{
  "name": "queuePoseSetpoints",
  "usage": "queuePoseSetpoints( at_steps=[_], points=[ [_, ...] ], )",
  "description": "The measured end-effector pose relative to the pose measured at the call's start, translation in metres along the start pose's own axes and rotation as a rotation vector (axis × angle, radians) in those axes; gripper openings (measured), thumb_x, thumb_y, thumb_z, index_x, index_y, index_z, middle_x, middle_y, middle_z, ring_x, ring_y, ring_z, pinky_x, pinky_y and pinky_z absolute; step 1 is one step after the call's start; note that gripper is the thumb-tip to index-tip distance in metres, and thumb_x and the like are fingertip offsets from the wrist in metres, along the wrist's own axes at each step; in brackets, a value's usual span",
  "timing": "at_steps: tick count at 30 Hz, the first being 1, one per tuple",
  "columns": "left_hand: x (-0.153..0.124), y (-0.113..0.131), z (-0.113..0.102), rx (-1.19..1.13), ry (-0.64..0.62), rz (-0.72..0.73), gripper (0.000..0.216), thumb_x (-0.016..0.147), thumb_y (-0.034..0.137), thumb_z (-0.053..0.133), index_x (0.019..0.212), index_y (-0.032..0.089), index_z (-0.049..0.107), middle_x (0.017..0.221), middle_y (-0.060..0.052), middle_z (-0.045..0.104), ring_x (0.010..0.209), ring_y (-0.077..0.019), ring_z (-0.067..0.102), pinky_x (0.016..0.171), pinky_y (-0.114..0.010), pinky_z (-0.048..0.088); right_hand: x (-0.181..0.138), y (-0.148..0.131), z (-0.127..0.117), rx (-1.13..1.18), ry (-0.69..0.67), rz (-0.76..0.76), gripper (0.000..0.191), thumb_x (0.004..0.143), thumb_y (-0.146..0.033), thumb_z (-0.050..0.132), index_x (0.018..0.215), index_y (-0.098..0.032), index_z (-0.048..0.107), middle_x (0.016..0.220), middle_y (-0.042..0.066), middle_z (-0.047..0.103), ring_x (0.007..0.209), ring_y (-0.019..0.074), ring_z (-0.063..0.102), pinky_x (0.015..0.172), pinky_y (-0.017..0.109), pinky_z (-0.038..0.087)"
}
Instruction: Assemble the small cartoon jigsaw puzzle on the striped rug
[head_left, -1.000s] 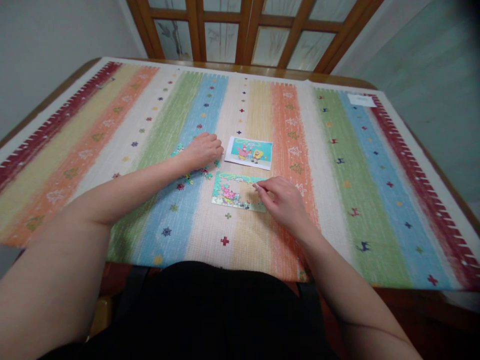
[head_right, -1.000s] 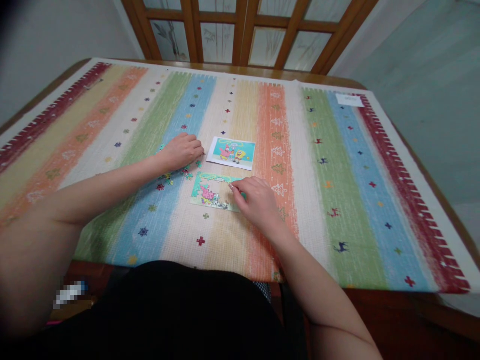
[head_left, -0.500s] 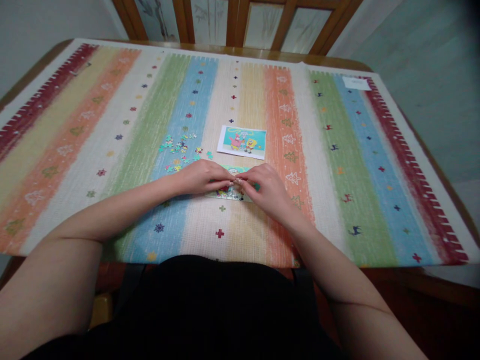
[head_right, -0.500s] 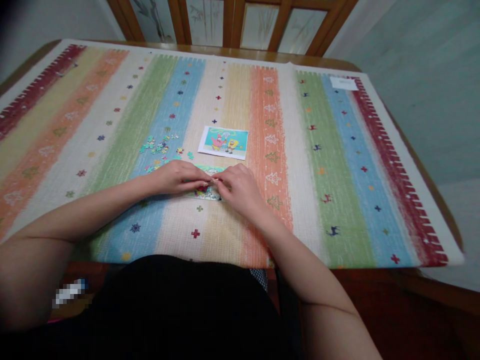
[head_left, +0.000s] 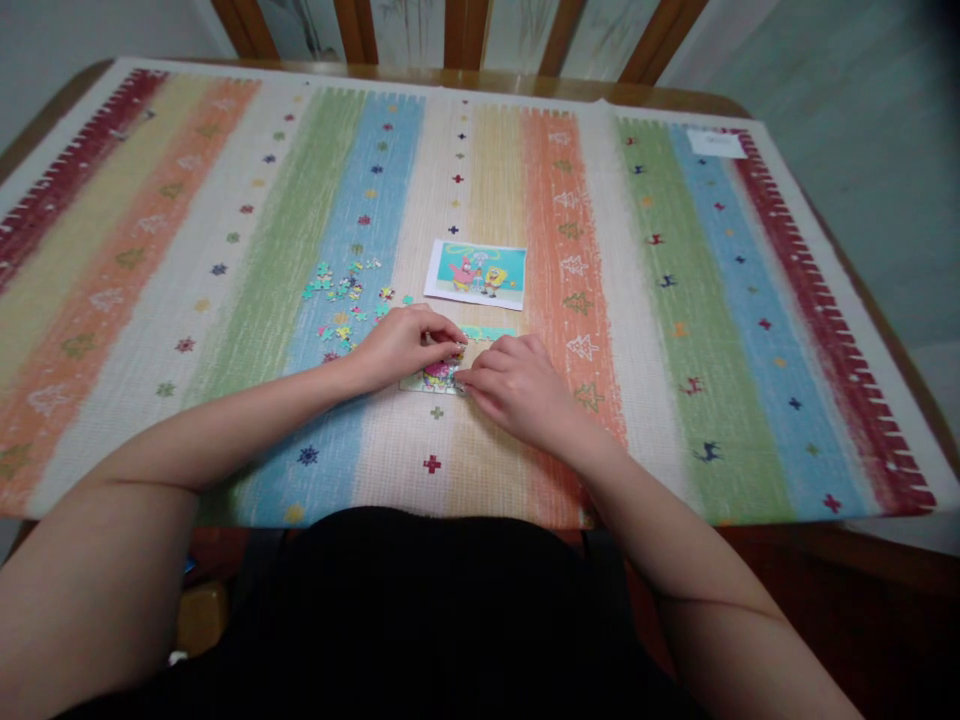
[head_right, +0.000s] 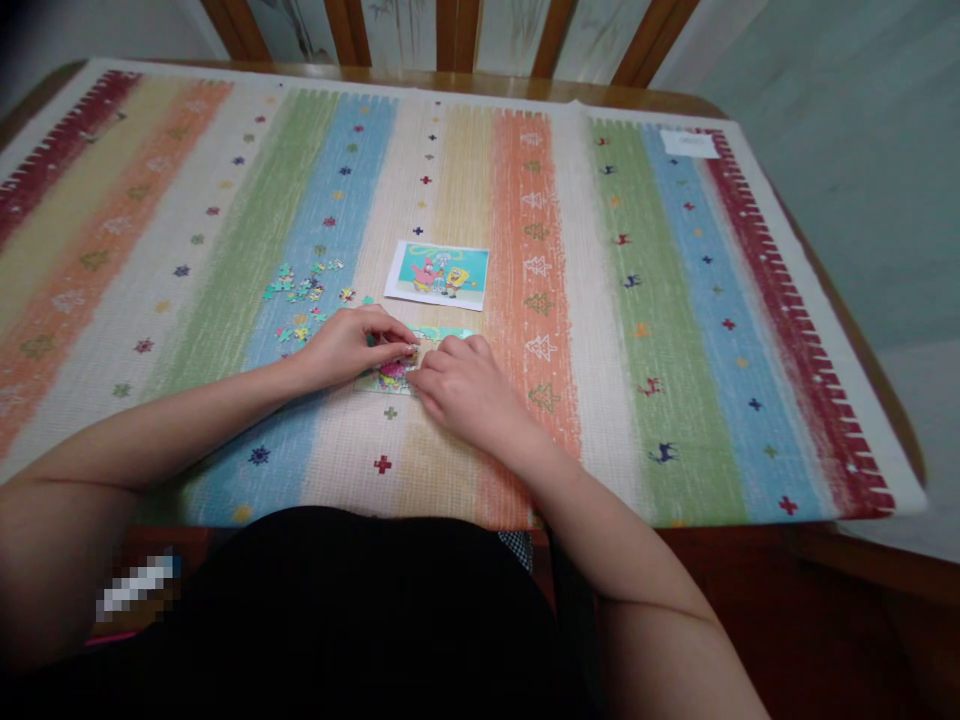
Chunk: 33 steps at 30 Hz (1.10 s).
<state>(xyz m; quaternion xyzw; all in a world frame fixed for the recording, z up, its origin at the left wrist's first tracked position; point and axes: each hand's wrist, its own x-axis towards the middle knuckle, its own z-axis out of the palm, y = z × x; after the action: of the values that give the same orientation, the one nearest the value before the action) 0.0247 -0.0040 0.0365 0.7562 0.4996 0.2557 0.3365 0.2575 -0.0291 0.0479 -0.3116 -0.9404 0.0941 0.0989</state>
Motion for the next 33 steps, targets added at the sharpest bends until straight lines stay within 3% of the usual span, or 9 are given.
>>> queuePoseSetpoints(
  at_steps=[3, 9, 17, 24, 33],
  points=[
    [-0.001, 0.0, 0.003, 0.003, -0.011, -0.017, 0.007, 0.092, 0.021, 0.078, 0.097, 0.021, 0.083, 0.08, 0.0, 0.078, 0.074, -0.0149, 0.069, 0.08, -0.031, 0.054, -0.001, -0.005, -0.001, -0.045, -0.051, -0.021, 0.02, 0.108, -0.023, 0.061, 0.107, -0.024, 0.081, 0.101, 0.007, 0.078, 0.102, 0.0278, 0.054, 0.087, 0.043, 0.029],
    [-0.003, -0.009, 0.002, 0.161, 0.02, 0.083, 0.012, 0.094, 0.031, 0.076, 0.098, 0.023, 0.083, 0.079, -0.002, 0.078, 0.086, -0.0205, 0.068, 0.084, -0.037, 0.052, 0.0, -0.01, -0.001, -0.056, -0.125, -0.016, 0.026, 0.11, -0.024, 0.055, 0.104, -0.025, 0.08, 0.107, 0.008, 0.076, 0.106, 0.0294, 0.052, 0.09, 0.045, 0.03],
    [-0.002, -0.011, 0.003, 0.208, -0.021, 0.088, 0.011, 0.095, 0.026, 0.076, 0.103, 0.022, 0.083, 0.085, -0.004, 0.077, 0.095, -0.0237, 0.063, 0.086, -0.038, 0.049, 0.001, -0.01, 0.0, -0.069, -0.128, -0.023, 0.024, 0.11, -0.023, 0.057, 0.109, -0.022, 0.081, 0.107, 0.009, 0.075, 0.107, 0.0297, 0.054, 0.09, 0.045, 0.03],
    [0.0, -0.019, 0.005, 0.257, -0.018, 0.202, 0.009, 0.095, 0.025, 0.075, 0.1, 0.021, 0.081, 0.092, -0.005, 0.075, 0.098, -0.0229, 0.062, 0.097, -0.042, 0.046, 0.002, -0.01, -0.001, -0.07, -0.124, -0.024, 0.023, 0.11, -0.022, 0.057, 0.11, -0.022, 0.08, 0.106, 0.009, 0.075, 0.105, 0.029, 0.053, 0.088, 0.044, 0.03],
    [0.001, -0.022, 0.003, 0.337, -0.002, 0.183, 0.018, 0.095, 0.031, 0.076, 0.11, 0.021, 0.073, 0.103, -0.006, 0.067, 0.102, -0.0249, 0.056, 0.096, -0.041, 0.044, 0.001, -0.008, 0.001, -0.1, -0.074, -0.001, 0.024, 0.11, -0.024, 0.056, 0.118, -0.02, 0.078, 0.105, 0.01, 0.074, 0.103, 0.0291, 0.052, 0.085, 0.043, 0.028]
  ],
)
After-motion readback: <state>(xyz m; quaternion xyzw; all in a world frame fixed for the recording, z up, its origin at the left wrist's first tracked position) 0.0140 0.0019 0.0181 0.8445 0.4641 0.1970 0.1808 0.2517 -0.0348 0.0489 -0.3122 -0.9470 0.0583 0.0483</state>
